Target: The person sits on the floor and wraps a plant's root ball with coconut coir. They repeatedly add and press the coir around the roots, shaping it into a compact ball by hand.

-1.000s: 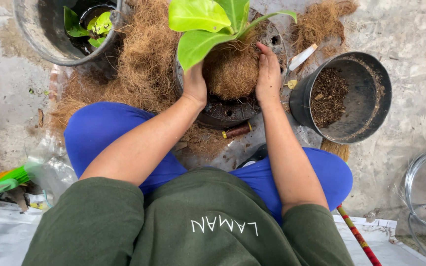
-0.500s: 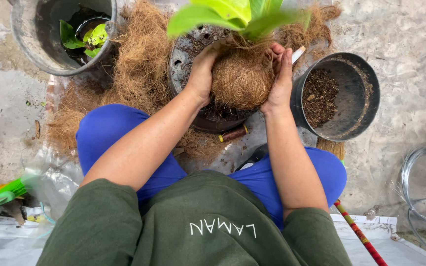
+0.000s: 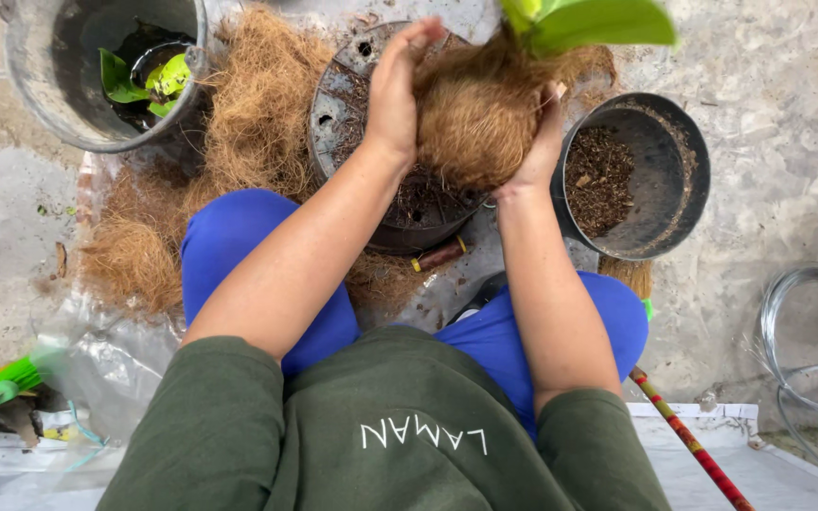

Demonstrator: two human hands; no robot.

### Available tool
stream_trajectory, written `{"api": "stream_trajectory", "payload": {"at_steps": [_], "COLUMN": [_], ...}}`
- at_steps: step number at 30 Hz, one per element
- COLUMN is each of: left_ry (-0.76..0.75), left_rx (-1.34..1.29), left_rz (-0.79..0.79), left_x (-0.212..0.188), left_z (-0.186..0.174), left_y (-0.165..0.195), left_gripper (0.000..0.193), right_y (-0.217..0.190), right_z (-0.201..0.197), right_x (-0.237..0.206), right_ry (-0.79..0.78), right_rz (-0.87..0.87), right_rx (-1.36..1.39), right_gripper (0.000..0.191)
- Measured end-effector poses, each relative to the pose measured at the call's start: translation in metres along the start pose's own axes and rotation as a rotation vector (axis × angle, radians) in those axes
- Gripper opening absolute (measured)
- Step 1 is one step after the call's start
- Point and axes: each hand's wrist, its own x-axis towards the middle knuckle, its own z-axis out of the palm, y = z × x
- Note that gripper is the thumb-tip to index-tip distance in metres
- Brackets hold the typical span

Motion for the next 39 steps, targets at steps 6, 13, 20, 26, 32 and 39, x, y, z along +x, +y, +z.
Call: {"api": "stream_trajectory", "payload": {"at_steps": [6, 13, 20, 26, 32, 39], "left_ry": [-0.004, -0.037, -0.067, 0.024, -0.04, -0.058], "left_rx": [0.235, 0.155, -0.026, -0.103, 0.201, -0.054], "left_rz": [-0.113, -0.314, -0.263, -0.632, -0.229, -0.489], "left_x": [-0.023, -0.019, -0.013, -0.011, -0.02, -0.016], "left_z": [0.015, -0.002, -0.02, -0.01, 0.01, 0.004], "left_y": [0.018, 0.015, -0.02, -0.01, 0.008, 0.012], "left_gripper": [0.073, 0.062, 0.048, 0.055, 0.065, 0.054], "right_y": [-0.016, -0.029, 0.006, 0.009, 0.007, -0.022], "right_z": [0.01, -0.013, -0.042, -0.041, -0.036, -0.03], "right_x": [-0.001, 0.003, -0.01, -0.015, -0.008, -0.016], "right_ry": [0.032, -0.032, -0.054, 0.034, 0.118, -0.072], "right_rz": [-0.044, 0.21, 0.158, 0.149, 0.102, 0.094], "right_rx": [-0.2, -0.336, -0.181, -0.101, 0.031, -0.203], "right_gripper": [0.076, 0.104, 0.084, 0.065, 0.065, 0.085]}}
